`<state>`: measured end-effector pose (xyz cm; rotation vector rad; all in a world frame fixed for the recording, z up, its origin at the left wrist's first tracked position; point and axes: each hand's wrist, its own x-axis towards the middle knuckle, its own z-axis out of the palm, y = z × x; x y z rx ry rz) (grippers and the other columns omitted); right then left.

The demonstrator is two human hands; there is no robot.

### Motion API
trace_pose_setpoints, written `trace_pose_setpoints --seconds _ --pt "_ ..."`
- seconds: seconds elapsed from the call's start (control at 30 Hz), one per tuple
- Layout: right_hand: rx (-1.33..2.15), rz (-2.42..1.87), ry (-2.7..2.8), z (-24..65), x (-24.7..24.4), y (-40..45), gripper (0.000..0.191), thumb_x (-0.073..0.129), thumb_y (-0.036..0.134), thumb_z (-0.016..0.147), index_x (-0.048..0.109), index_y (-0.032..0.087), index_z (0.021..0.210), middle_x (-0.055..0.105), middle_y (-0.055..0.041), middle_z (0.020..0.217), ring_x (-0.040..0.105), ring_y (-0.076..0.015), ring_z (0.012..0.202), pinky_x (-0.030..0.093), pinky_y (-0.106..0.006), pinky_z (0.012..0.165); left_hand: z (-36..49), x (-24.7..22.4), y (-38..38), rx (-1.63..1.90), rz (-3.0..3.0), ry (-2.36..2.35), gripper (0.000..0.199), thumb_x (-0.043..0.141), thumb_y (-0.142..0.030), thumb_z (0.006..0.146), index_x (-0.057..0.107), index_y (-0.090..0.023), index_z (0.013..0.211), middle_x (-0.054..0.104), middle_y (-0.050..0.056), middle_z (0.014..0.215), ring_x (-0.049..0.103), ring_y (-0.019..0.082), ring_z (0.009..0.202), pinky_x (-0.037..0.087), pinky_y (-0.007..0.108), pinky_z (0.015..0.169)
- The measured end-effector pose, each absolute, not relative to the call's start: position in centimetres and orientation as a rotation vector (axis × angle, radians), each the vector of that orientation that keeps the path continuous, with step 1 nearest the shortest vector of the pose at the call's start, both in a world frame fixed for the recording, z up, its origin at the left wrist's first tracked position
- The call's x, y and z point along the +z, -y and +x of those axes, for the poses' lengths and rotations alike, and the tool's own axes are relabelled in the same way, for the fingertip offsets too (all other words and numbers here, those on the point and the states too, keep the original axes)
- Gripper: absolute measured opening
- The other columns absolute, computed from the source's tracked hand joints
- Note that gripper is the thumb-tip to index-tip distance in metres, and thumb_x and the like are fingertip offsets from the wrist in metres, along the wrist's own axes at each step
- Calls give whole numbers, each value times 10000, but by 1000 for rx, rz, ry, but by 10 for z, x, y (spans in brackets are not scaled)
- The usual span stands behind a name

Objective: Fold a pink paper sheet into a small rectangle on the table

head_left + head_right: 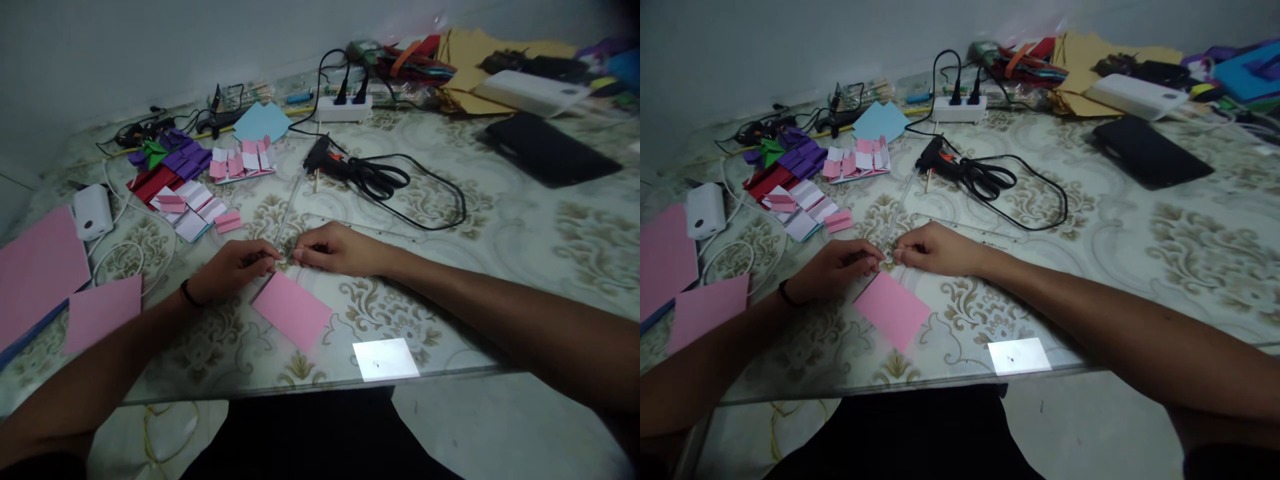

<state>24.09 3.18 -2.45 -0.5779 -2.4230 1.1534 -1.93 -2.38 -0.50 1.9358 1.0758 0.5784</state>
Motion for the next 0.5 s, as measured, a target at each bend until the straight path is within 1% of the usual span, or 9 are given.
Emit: trace_pose_setpoints --seconds 0.5 --pt "1168 -580 2420 240 -26 -32 376 512 394 1030 736 121 901 688 -24 750 522 -102 626 387 -228 619 -20 -6 23 574 1928 -1069 228 607 -341 1010 734 -155 1045 718 15 807 643 119 687 471 211 628"
